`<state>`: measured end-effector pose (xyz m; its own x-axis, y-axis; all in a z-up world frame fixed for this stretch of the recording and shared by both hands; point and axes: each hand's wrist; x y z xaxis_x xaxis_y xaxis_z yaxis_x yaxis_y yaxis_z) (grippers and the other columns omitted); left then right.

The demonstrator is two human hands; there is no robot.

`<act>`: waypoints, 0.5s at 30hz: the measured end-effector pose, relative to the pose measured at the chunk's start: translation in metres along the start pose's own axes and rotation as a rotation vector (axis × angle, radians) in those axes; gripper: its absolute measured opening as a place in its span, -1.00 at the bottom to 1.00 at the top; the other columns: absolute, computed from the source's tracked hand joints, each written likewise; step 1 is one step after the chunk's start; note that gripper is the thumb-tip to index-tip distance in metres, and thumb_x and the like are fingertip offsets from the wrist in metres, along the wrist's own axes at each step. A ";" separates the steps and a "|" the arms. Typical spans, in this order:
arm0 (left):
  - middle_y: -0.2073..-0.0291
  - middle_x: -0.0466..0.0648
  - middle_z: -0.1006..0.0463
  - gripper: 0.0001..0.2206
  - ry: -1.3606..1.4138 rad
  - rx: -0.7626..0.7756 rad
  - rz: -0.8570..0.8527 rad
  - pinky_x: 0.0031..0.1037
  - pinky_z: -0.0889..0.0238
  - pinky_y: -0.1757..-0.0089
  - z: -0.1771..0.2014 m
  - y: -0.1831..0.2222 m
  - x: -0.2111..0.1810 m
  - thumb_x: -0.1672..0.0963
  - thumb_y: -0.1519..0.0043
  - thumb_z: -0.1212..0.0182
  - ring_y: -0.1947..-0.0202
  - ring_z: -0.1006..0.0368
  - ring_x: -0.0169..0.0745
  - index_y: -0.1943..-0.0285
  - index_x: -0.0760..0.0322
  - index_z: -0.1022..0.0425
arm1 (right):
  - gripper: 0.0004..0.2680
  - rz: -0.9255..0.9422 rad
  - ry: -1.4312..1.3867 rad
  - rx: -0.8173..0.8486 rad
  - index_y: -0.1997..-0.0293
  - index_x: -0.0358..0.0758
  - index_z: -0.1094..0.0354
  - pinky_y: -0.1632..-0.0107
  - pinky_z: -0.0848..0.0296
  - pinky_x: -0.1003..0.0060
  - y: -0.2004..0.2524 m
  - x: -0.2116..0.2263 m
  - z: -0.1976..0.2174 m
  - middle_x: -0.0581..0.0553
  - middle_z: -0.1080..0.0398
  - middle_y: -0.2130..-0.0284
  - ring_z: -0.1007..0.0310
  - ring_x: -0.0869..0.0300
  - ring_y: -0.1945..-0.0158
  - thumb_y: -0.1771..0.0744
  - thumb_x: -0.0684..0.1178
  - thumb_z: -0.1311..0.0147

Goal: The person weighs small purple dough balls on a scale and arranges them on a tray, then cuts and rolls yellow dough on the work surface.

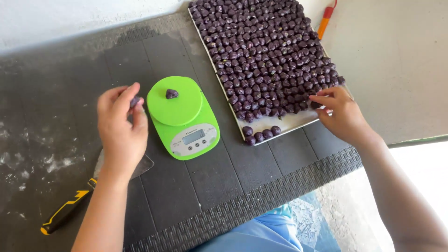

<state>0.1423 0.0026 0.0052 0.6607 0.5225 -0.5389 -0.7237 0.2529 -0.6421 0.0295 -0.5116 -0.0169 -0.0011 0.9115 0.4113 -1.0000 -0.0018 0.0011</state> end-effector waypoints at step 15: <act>0.25 0.18 -0.78 -0.71 0.932 0.192 0.840 -0.42 -0.68 0.10 0.022 0.138 -0.101 0.20 -0.23 -0.35 0.23 -0.76 -0.14 -0.14 0.41 -0.58 | -0.80 0.557 0.159 -0.377 -0.15 -0.41 -0.55 -0.15 -0.56 0.17 0.027 0.179 0.007 -0.25 -0.60 0.02 -0.59 0.01 0.01 -0.41 -0.39 -0.32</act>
<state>-0.0286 0.0027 -0.0167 -0.1809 -0.1704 -0.9686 -0.9521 0.2772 0.1290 0.0025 -0.3508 0.0630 -0.4864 0.8655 0.1199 -0.7826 -0.3706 -0.5002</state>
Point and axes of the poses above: each hand's wrist, its own y-axis away from the middle knuckle, its own z-axis out of the back of the hand, x = y × z
